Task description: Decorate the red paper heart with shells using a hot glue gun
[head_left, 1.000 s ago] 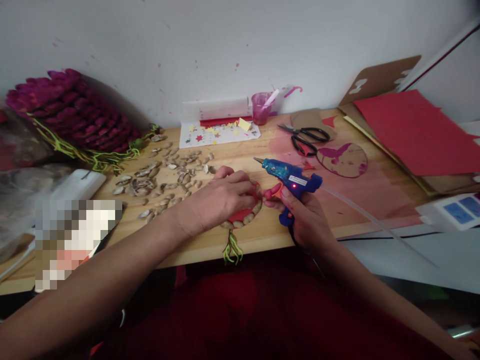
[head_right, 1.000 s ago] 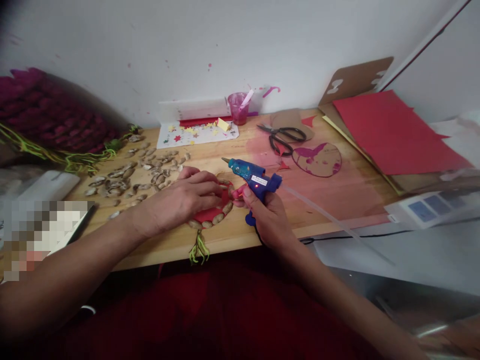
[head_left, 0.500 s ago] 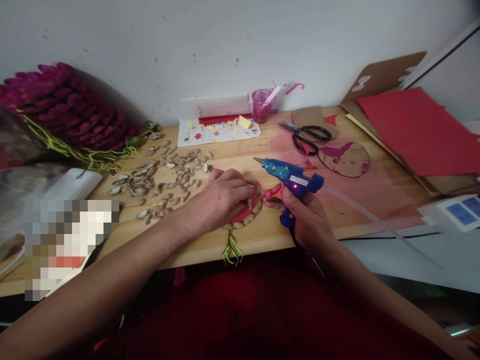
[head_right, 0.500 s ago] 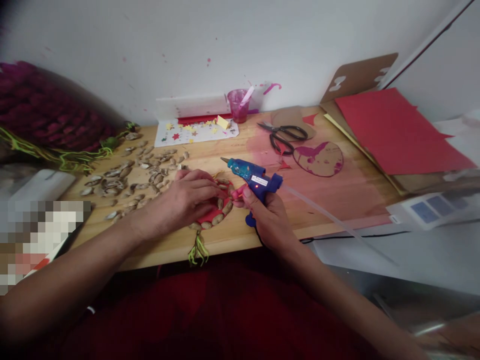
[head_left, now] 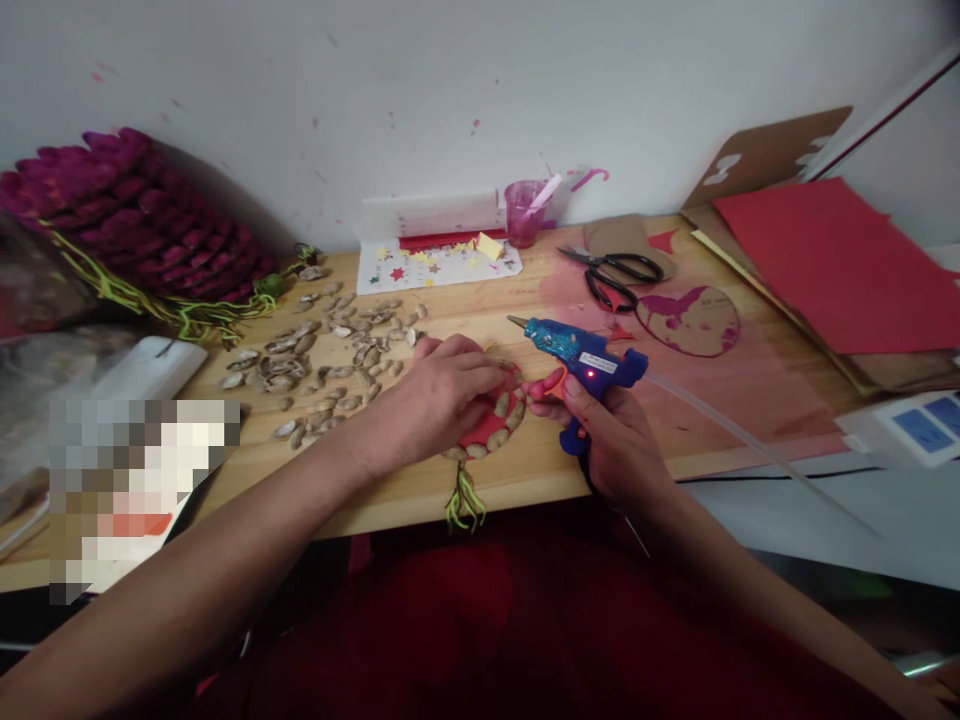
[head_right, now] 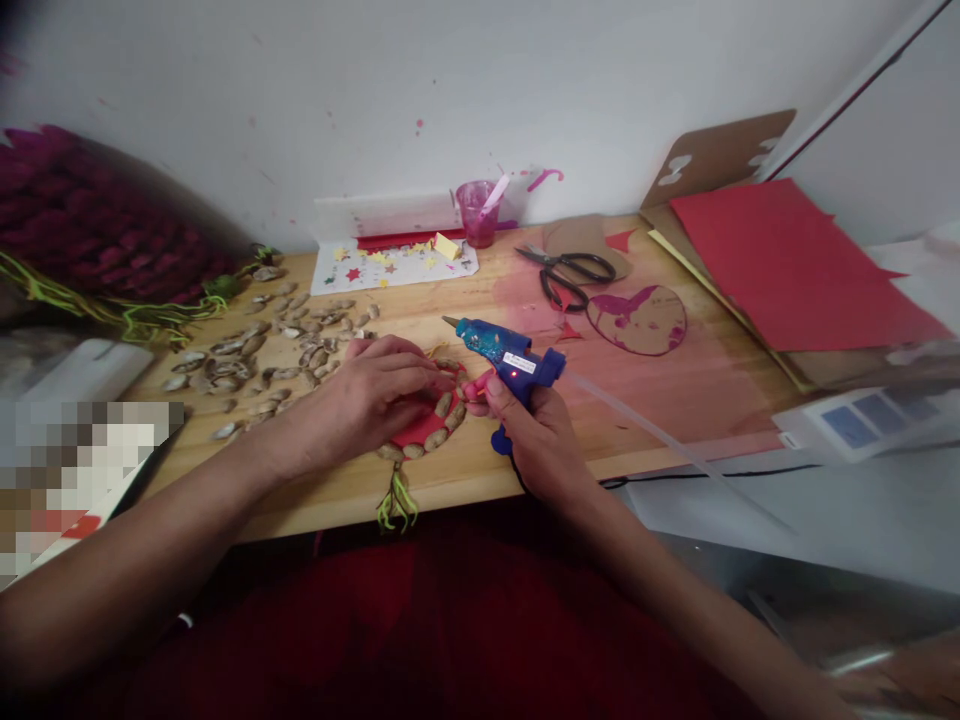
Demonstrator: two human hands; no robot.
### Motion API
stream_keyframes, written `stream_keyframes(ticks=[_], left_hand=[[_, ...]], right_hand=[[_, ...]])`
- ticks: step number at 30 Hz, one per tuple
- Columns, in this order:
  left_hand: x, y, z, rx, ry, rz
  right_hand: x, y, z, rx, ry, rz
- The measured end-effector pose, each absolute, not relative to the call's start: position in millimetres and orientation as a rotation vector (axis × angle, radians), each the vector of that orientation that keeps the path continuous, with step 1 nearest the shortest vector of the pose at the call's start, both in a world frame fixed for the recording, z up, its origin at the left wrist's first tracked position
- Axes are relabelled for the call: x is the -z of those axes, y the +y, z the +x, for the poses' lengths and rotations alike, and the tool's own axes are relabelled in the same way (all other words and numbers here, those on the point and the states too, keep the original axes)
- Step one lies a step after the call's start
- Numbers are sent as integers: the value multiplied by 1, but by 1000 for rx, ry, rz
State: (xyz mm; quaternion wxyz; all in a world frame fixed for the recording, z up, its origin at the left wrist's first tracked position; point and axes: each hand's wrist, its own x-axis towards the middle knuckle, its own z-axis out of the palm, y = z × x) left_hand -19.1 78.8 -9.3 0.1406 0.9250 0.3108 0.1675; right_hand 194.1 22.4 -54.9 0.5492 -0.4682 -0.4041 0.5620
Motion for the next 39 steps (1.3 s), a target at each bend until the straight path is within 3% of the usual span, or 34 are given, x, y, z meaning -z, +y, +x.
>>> stream_keyframes(ticks=[15, 28, 39], left_hand=[[-7, 69, -35, -580, 1151, 2625], [24, 10, -38, -545, 1087, 2600], [16, 14, -43, -590, 1095, 2619]], right_hand=[[52, 22, 192, -1334, -959, -1092], [53, 23, 191, -1330, -923, -1077], [52, 24, 189, -1314, -890, -1065]])
